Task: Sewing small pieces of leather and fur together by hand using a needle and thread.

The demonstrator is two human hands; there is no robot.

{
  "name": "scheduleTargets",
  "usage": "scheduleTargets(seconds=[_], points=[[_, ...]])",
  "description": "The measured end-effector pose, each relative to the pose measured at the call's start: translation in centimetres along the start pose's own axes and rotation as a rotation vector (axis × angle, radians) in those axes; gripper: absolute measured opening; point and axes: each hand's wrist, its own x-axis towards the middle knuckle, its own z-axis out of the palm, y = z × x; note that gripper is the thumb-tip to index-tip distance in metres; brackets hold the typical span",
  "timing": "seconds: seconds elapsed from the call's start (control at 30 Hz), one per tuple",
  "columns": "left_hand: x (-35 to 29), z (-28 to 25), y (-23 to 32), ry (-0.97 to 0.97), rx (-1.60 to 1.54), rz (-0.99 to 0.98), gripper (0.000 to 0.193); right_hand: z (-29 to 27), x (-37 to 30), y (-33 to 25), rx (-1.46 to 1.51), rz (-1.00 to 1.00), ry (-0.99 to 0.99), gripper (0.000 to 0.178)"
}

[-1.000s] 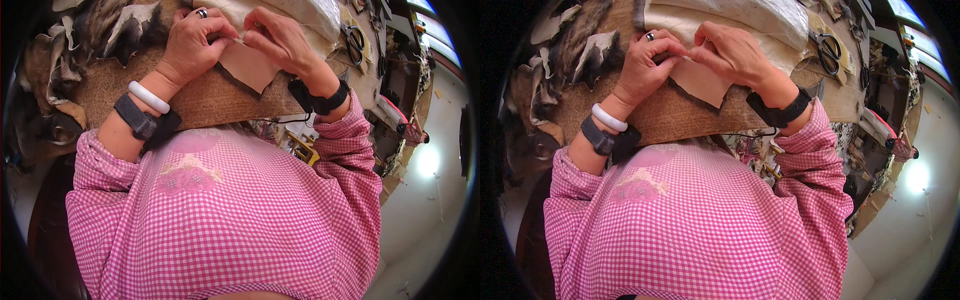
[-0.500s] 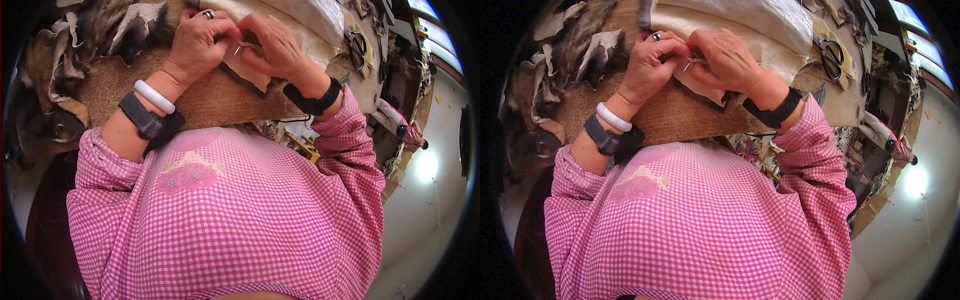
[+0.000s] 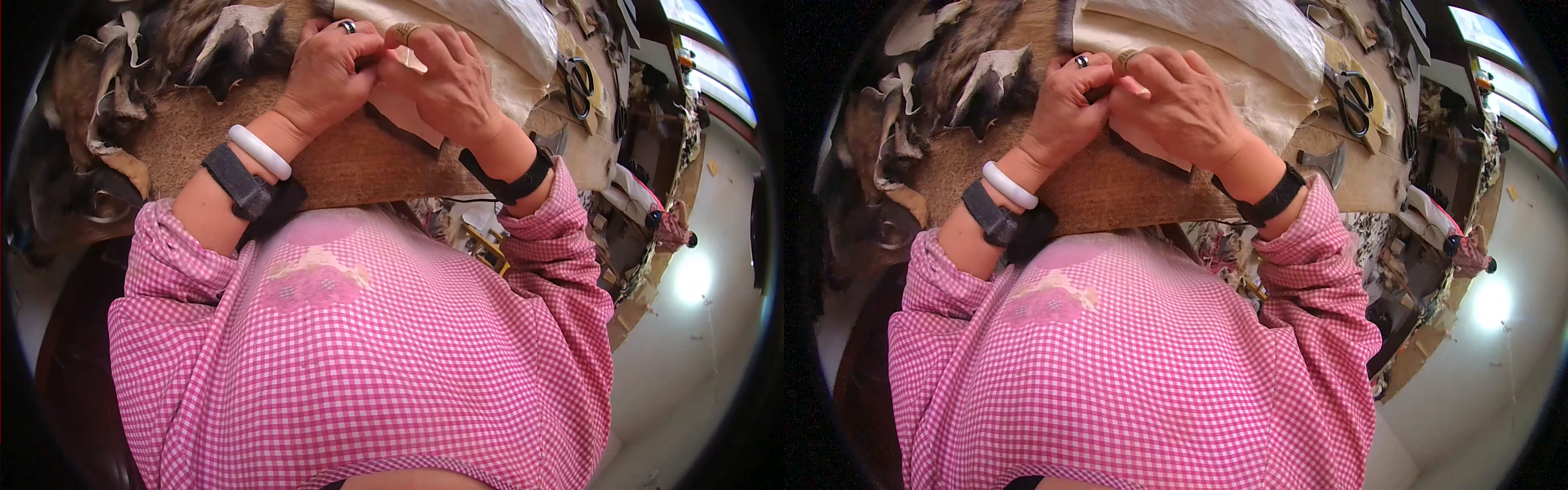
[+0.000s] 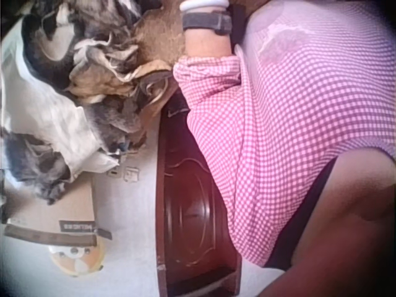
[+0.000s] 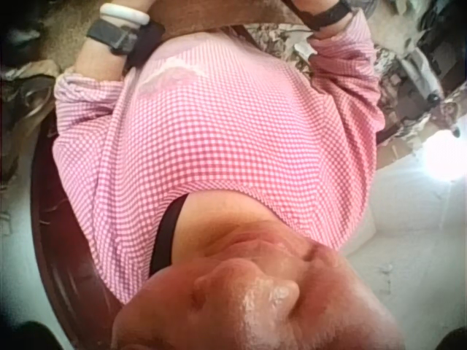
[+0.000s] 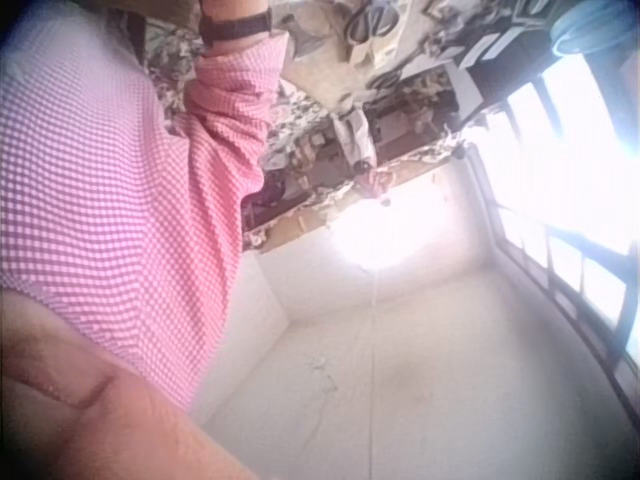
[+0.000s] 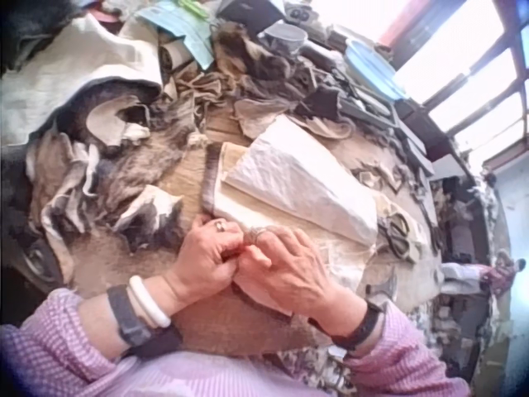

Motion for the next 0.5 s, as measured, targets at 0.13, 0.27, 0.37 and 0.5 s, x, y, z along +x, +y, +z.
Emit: scheduleTargets(seconds=[0.13,0.27,0.37,0.5], points=[[-0.1,-0.1,0.0,0.023,-0.03,0.037,0.007,0.3,1.3,-2.2,0.398,0.18,0.171,0.019],[-0.2,-0.4,0.4,-0.048,-0.056,-0.028,0.004,-3.9,2.2,-0.7,1.36,0.815,0.3,0.024],[0.0,-0.4,0.5,-0.048,-0.058,-0.005,0.003,-6.1,1.5,0.6,0.629,0.609,0.141,0.022],[0.1,-0.5,0.5,-0.033,-0.038,0.001,0.004,-2.6,0.7,-0.9,0.156,0.109,-0.017,0.012]])
